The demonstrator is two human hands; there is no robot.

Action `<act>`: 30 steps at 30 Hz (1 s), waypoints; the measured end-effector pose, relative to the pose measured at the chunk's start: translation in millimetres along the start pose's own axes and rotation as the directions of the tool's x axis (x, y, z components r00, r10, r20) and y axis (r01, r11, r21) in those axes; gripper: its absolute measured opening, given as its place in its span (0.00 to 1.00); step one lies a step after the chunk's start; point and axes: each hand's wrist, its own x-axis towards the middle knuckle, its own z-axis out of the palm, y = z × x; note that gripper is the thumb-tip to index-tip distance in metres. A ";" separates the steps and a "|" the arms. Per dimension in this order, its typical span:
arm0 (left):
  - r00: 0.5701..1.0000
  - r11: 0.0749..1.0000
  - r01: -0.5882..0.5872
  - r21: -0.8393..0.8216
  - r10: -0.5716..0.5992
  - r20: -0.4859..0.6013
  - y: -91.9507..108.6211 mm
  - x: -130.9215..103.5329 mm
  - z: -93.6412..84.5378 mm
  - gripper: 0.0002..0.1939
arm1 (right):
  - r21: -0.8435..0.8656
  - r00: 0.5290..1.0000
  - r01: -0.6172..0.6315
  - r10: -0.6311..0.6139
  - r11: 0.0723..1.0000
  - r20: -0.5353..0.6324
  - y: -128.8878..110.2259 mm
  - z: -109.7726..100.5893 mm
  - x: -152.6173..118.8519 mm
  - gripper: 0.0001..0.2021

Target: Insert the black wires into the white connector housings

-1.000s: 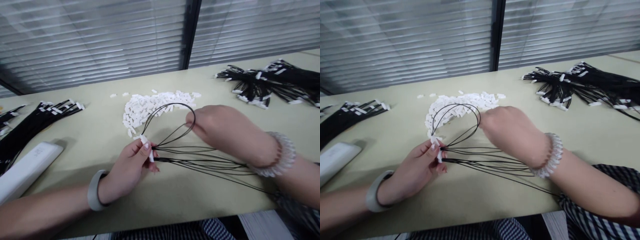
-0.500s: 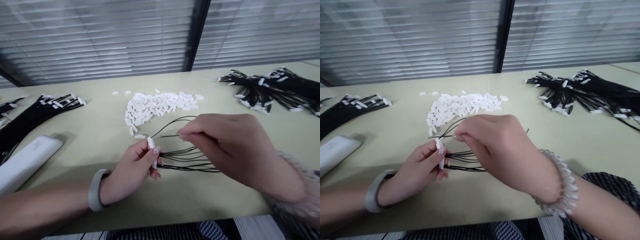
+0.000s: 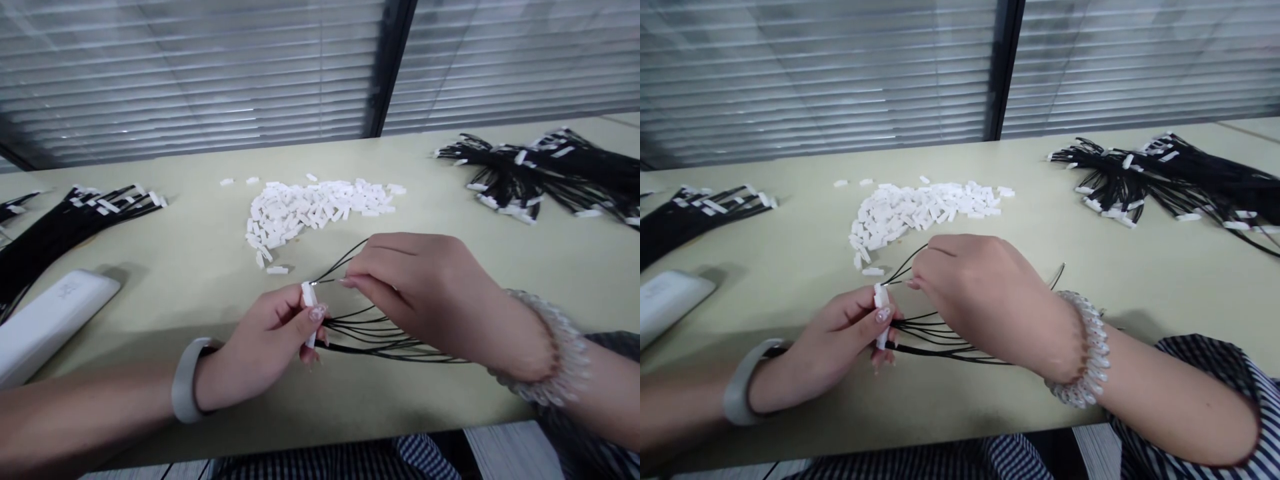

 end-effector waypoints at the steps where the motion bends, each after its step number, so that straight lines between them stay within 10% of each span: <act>1: 1.000 1.000 0.000 0.000 0.000 0.003 0.6 -0.6 0.3 0.11 | 0.003 1.000 0.001 -0.001 1.000 0.002 -0.3 0.6 0.2 0.11; 19: 0.995 0.993 -0.025 0.115 0.013 0.104 5.3 -2.6 4.1 0.12 | 0.133 0.993 0.069 -0.081 0.989 0.084 -5.6 15.5 2.4 0.06; 27: 0.992 0.993 0.013 -0.113 -0.027 -0.124 -1.7 2.1 0.9 0.10 | 0.099 0.953 -0.063 0.089 0.993 -0.289 5.7 -20.1 -0.3 0.06; 30: 0.986 0.983 0.024 -0.180 -0.052 -0.155 -3.5 3.9 1.3 0.10 | 0.144 0.990 -0.137 0.141 0.980 -0.021 16.5 -28.2 -5.3 0.14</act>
